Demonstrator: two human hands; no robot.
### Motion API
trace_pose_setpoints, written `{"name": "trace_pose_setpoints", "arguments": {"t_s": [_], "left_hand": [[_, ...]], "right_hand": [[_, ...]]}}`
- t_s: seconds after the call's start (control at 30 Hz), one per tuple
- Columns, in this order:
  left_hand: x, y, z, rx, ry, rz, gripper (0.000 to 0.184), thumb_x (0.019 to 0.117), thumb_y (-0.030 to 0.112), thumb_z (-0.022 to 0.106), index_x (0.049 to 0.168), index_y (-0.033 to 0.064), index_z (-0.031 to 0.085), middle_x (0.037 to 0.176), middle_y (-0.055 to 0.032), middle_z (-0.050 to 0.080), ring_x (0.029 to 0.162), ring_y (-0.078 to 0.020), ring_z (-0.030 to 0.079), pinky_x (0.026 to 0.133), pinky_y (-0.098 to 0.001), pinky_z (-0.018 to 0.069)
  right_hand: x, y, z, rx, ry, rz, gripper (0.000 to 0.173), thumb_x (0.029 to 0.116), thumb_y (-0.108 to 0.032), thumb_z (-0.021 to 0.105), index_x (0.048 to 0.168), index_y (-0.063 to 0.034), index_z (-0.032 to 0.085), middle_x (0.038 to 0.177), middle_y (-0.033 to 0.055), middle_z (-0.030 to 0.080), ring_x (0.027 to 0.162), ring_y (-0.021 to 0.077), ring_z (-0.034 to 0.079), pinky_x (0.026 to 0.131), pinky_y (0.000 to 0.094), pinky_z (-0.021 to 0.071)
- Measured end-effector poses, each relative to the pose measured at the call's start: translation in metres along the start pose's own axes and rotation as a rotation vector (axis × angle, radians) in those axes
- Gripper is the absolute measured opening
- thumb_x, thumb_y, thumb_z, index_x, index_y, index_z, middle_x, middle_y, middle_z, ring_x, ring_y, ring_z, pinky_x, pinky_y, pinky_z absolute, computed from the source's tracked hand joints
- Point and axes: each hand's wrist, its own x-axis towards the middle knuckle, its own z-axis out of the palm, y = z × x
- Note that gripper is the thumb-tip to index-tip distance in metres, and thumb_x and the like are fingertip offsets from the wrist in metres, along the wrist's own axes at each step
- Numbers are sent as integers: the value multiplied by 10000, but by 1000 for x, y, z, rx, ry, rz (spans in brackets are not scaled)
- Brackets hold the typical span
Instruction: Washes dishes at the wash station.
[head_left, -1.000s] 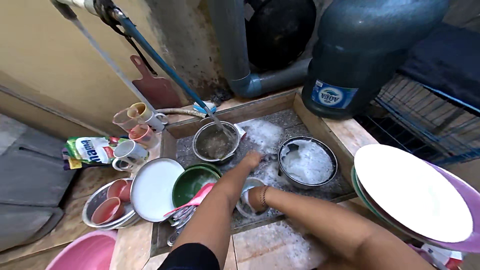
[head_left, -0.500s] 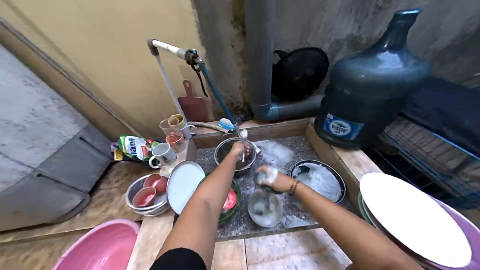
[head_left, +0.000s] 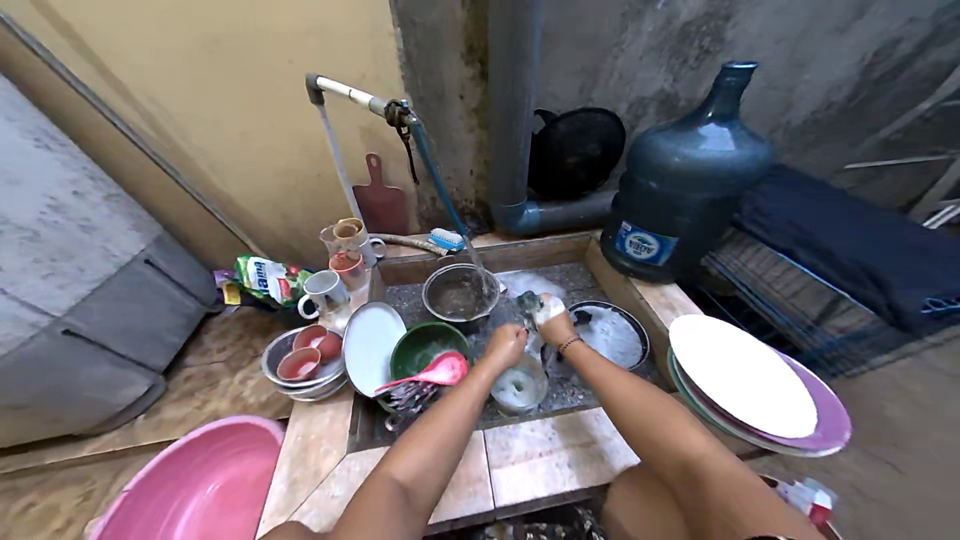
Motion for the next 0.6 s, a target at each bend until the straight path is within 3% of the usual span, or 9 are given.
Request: {"name": "trace_pose_setpoints", "arguments": {"t_s": [0.07, 0.17, 0.23, 0.3, 0.33, 0.37, 0.43, 0.5, 0.6], "left_hand": [[-5, -2, 9, -65, 10, -7, 427, 1113, 228, 350, 1139, -47, 676, 1077, -224, 685, 1024, -328, 670, 958, -523, 513], [-18, -1, 23, -292, 0, -78, 396, 1136, 227, 315, 1307, -34, 560, 966, -152, 699, 767, -197, 689, 764, -380, 582], [-25, -3, 25, -430, 1, -116, 373, 1132, 185, 312, 1411, -7, 467, 1032, -160, 718, 725, -171, 699, 700, -342, 581], [-31, -8, 22, -486, -19, -128, 406, 1110, 111, 349, 1509, 46, 387, 1142, -171, 688, 728, -166, 685, 681, -333, 571], [-34, -9, 21, -453, -30, -119, 418, 1102, 100, 369, 1517, 53, 382, 1145, -168, 688, 713, -160, 674, 671, -333, 567], [-37, -9, 19, -383, -44, -110, 398, 1104, 116, 384, 1495, 44, 396, 1102, -156, 699, 693, -153, 649, 664, -334, 546], [-44, -5, 15, -200, -87, -99, 365, 1112, 153, 373, 1452, 25, 406, 1042, -142, 689, 727, -180, 636, 703, -368, 539], [-54, 0, 10, -72, -119, -93, 382, 1121, 171, 355, 1465, 12, 398, 1069, -170, 682, 892, -258, 673, 839, -447, 544], [-63, 0, 7, -4, -129, -81, 379, 1110, 153, 359, 1430, -13, 476, 1104, -213, 674, 995, -317, 680, 941, -506, 535]], "right_hand": [[-8, -2, -1, -75, 24, 60, 385, 1050, -210, 513, 1318, 47, 615, 1348, 256, 617, 1309, 363, 573, 1138, 495, 427], [-14, -1, -3, 45, 79, 105, 424, 1101, -233, 410, 1304, 60, 639, 1344, 263, 629, 1326, 360, 561, 1161, 481, 396], [-17, -4, -11, 251, 35, 167, 444, 1124, -233, 364, 1320, 85, 605, 1365, 269, 605, 1331, 332, 547, 1154, 452, 392], [-23, -6, -14, 383, -44, 157, 373, 1087, -175, 444, 1341, 61, 582, 1340, 248, 605, 1256, 305, 574, 1082, 456, 444], [-28, -6, -14, 380, -120, 113, 428, 1034, -127, 524, 1432, 30, 515, 1380, 239, 582, 1264, 303, 573, 1076, 463, 458], [-29, -5, -13, 332, -207, 43, 649, 958, -98, 602, 1558, -8, 370, 1479, 230, 518, 1334, 298, 542, 1121, 453, 447], [-33, -2, -7, 178, -252, -104, 783, 897, -134, 709, 1570, 10, 336, 1481, 240, 521, 1356, 304, 537, 1161, 432, 420], [-38, 0, -4, 41, -200, -161, 586, 912, -157, 705, 1436, 32, 521, 1376, 231, 611, 1297, 307, 588, 1142, 436, 436], [-46, -10, -5, -190, -169, -89, 423, 995, -176, 588, 1360, 36, 593, 1373, 240, 612, 1330, 347, 562, 1156, 486, 409]]}}
